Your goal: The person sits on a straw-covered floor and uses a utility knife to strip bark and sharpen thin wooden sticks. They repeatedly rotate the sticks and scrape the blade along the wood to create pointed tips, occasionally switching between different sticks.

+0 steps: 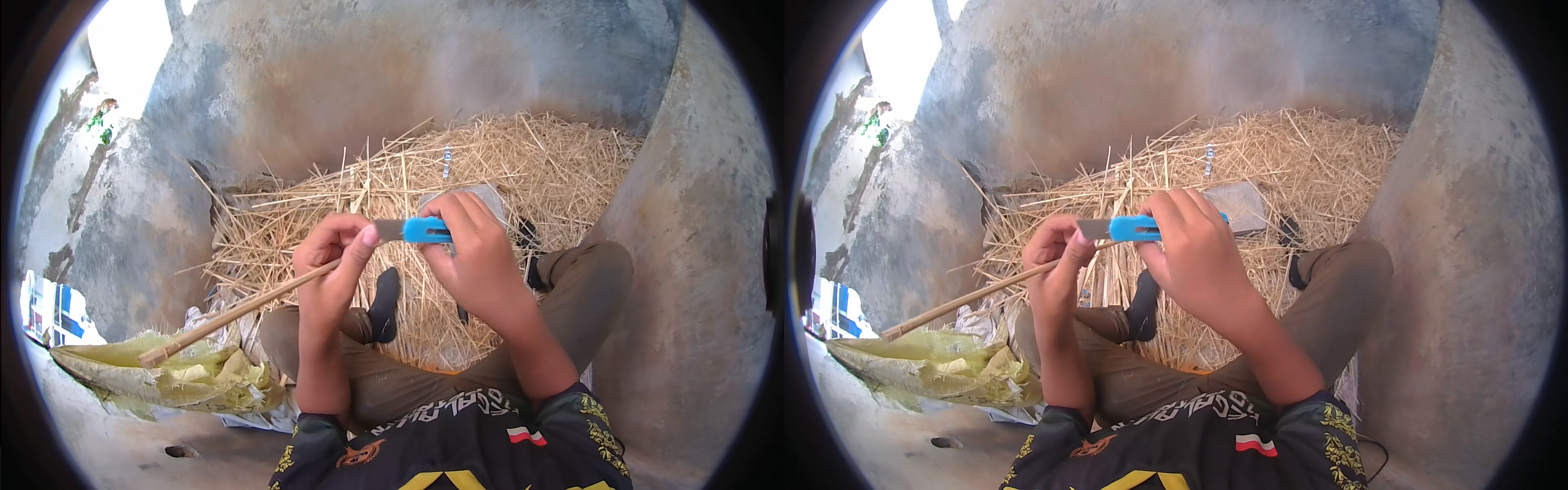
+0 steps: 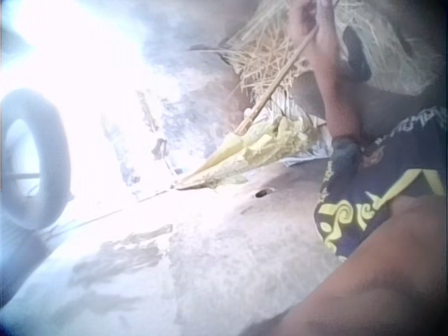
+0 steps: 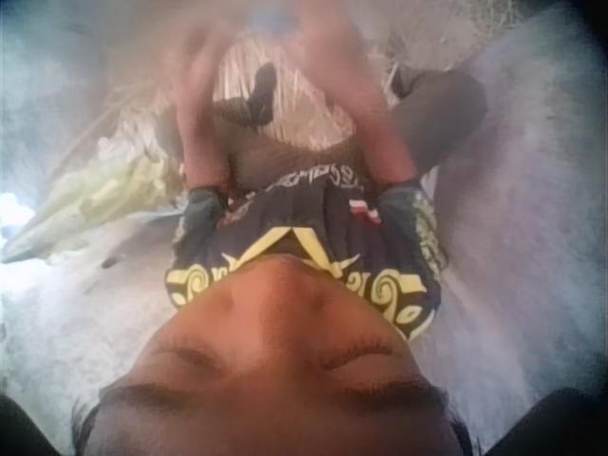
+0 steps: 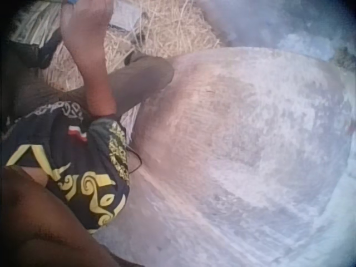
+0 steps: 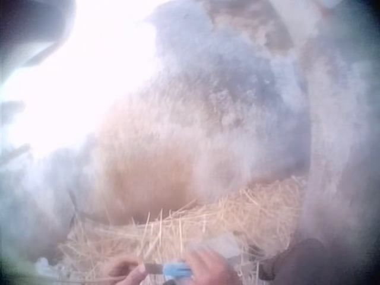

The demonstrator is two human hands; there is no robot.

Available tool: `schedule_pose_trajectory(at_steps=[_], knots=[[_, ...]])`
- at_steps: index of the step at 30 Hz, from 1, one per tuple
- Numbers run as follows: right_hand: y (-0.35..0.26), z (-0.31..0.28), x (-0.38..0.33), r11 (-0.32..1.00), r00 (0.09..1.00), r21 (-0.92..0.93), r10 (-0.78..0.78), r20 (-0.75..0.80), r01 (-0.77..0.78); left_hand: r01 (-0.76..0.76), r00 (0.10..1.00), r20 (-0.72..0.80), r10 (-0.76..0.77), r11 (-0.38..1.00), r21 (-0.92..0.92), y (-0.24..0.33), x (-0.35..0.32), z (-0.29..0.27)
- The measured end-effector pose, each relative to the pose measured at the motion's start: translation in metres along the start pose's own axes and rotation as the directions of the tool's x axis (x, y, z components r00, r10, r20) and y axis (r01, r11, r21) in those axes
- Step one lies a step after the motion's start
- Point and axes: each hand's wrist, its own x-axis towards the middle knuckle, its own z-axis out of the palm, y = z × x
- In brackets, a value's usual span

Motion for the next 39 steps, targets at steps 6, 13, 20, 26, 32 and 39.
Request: schedule_pose_trajectory(at_steps=[6,13,20,26,32,39], knots=[[0.072,0.046,-0.022,0.745,0.807,0.311,0.561,0.186,-0.59,-0.034,0.99,-0.138,0.014,0.989,-0.144,-0.017,0.011,-0.013],[0.09,0.112,-0.06,0.642,0.752,0.402,0.483,0.45,-0.653,0.013,0.997,-0.072,-0.017,0.998,-0.056,-0.014,0.008,-0.009],[0.085,0.111,-0.062,0.777,0.828,0.325,0.419,0.373,-0.539,0.047,0.999,0.001,-0.047,0.998,0.029,-0.009,0.003,-0.011],[0.091,0.103,-0.057,0.782,0.844,0.345,0.407,0.349,-0.52,0.051,0.996,0.065,-0.06,0.991,0.125,0.001,0.0,-0.001],[0.092,0.112,-0.062,0.716,0.731,0.161,0.641,0.233,-0.679,0.041,0.994,0.09,-0.056,0.985,0.165,0.005,0.0,0.0],[0.096,0.094,-0.056,0.728,0.649,-0.324,0.686,0.331,-0.604,0.045,0.999,0.016,-0.047,0.994,0.104,-0.004,0.0,-0.004]])
